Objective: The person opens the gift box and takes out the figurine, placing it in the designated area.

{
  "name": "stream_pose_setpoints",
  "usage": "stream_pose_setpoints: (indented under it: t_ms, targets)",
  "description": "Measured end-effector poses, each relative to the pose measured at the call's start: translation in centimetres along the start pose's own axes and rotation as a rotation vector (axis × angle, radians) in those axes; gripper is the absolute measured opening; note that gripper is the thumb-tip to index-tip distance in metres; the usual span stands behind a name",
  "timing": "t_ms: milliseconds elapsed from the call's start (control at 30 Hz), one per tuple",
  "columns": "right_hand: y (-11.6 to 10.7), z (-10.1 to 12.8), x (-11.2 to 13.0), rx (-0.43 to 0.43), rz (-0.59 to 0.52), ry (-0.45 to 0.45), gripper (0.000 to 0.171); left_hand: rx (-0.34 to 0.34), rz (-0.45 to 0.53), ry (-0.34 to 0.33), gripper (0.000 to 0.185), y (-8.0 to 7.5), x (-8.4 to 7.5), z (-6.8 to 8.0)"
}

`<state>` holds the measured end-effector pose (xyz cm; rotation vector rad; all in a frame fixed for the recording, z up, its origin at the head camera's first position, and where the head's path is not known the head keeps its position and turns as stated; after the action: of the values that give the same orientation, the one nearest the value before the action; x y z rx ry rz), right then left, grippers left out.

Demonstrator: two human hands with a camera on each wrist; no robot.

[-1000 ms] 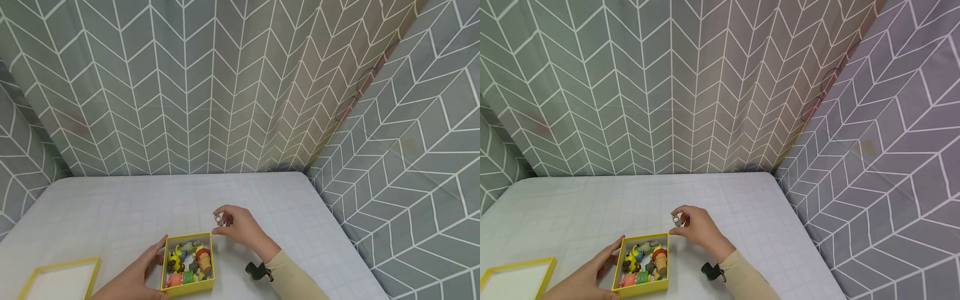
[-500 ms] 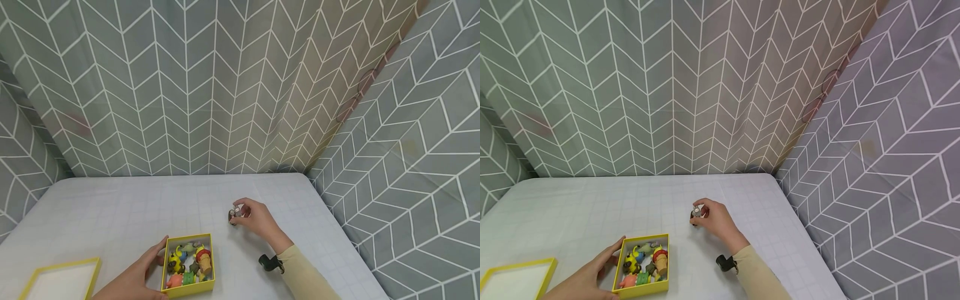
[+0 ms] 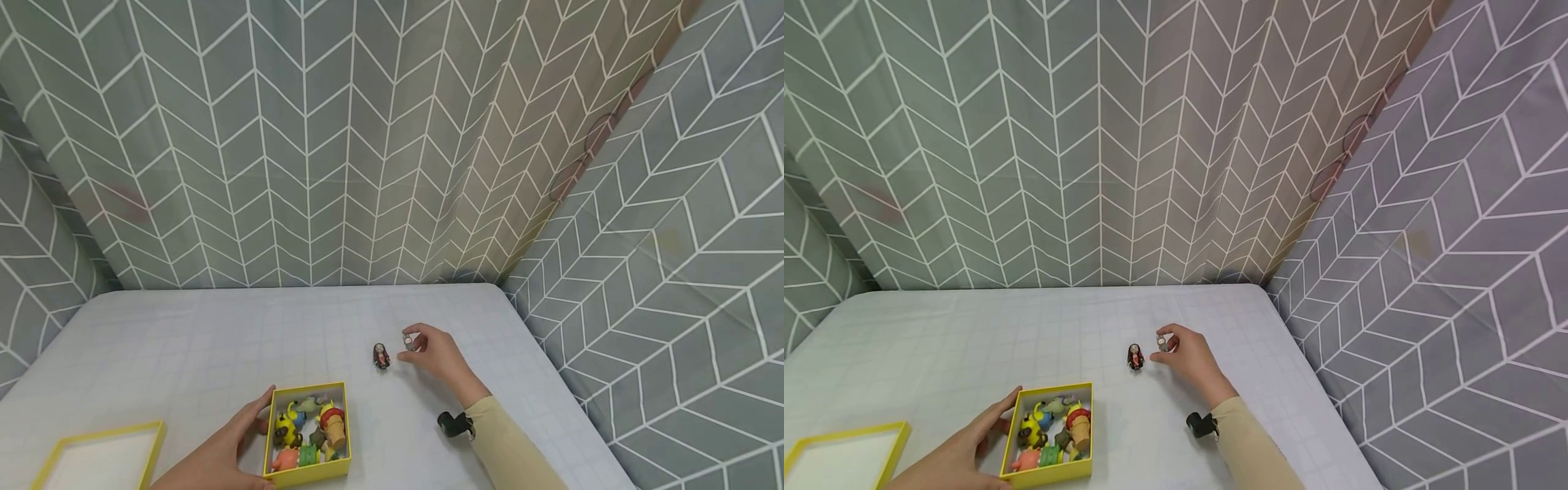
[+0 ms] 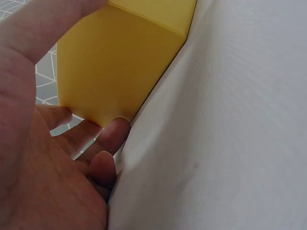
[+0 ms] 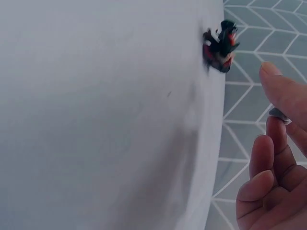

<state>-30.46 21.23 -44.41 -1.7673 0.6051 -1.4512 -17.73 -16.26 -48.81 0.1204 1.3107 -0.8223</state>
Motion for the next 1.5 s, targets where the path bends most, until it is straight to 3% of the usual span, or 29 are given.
stream_pose_setpoints:
  t_ms: [200,467,700,967,1500]
  targets:
    - [0.0,-0.2,-1.3,0.01,-0.023,0.04,0.043,0.006,0.011,-0.019,0.115,0.0,0.0,0.1]
    - [0.2,-0.4,-2.8,0.01,0.001,0.089,0.041,-0.003,0.005,0.043,0.117,0.1,0.0,0.1]
    - [0.3,-0.5,-3.4,0.051,0.015,0.11,0.042,-0.01,0.005,0.018,0.117,0.1,0.0,0.1]
    - [0.6,-0.6,-3.8,0.093,0.018,0.13,0.045,-0.006,0.026,-0.078,0.115,0.2,-0.1,0.0]
    - [0.5,-1.0,-3.9,0.113,0.068,0.177,0.045,-0.007,0.017,0.019,0.116,0.2,-0.1,0.2]
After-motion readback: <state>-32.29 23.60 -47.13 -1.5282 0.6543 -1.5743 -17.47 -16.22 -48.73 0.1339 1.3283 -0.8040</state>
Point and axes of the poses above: each hand's wrist, its own z-axis away from the middle knuckle, its own y-axis out of the palm, x = y × z, the point moved 2 cm from there along -z, towards the middle knuckle, and after that the axes turned 5 degrees about x, right-handed, at the moved point
